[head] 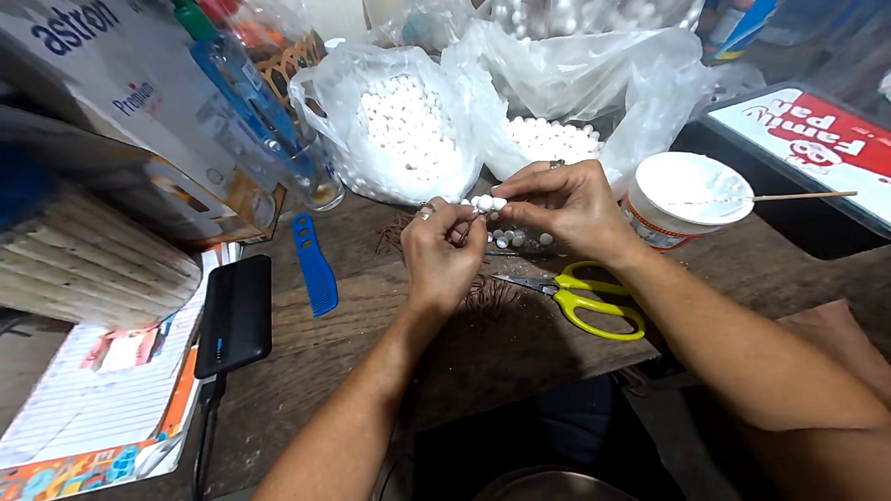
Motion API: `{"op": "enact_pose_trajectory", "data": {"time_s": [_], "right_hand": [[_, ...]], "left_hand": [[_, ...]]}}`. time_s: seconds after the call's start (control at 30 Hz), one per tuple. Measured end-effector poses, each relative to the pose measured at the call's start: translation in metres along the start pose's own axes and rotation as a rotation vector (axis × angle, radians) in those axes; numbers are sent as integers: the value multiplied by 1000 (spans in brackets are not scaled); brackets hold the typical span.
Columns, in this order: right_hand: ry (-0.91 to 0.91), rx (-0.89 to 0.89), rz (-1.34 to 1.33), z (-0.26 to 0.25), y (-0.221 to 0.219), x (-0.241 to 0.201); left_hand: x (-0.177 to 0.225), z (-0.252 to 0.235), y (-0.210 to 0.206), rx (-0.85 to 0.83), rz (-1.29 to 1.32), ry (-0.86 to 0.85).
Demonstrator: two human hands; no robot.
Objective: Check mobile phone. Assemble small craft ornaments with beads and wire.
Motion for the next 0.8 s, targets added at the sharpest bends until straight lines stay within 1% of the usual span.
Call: {"op": "enact_pose_trajectory", "data": {"time_s": [0.13,0.33,0.63,0.7,0.8], "right_hand": [[44,-14,61,1,-2,-1],[-4,-48,6,1,-7,4],[13,-19,16,1,-9,1],[-3,10,-14,1,-5,1],[-72,73,-124,-2,7,3]], "left_hand": [[1,1,-1,-1,-3,-41],[2,2,-4,-12,23,-42],[2,2,-4,-8,29,-48],[-2,1,-3,-1,116,14],[-16,-3,2,33,390,207]]}}
Point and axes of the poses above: each hand's wrist, its own z-axis away from the middle knuckle, its own y-axis out of the back of the hand, x = y × z, the point moved 10 cm from there along -z, towards the middle knuckle, and after that the axes turned 10 degrees about z, right-handed, at the moved point
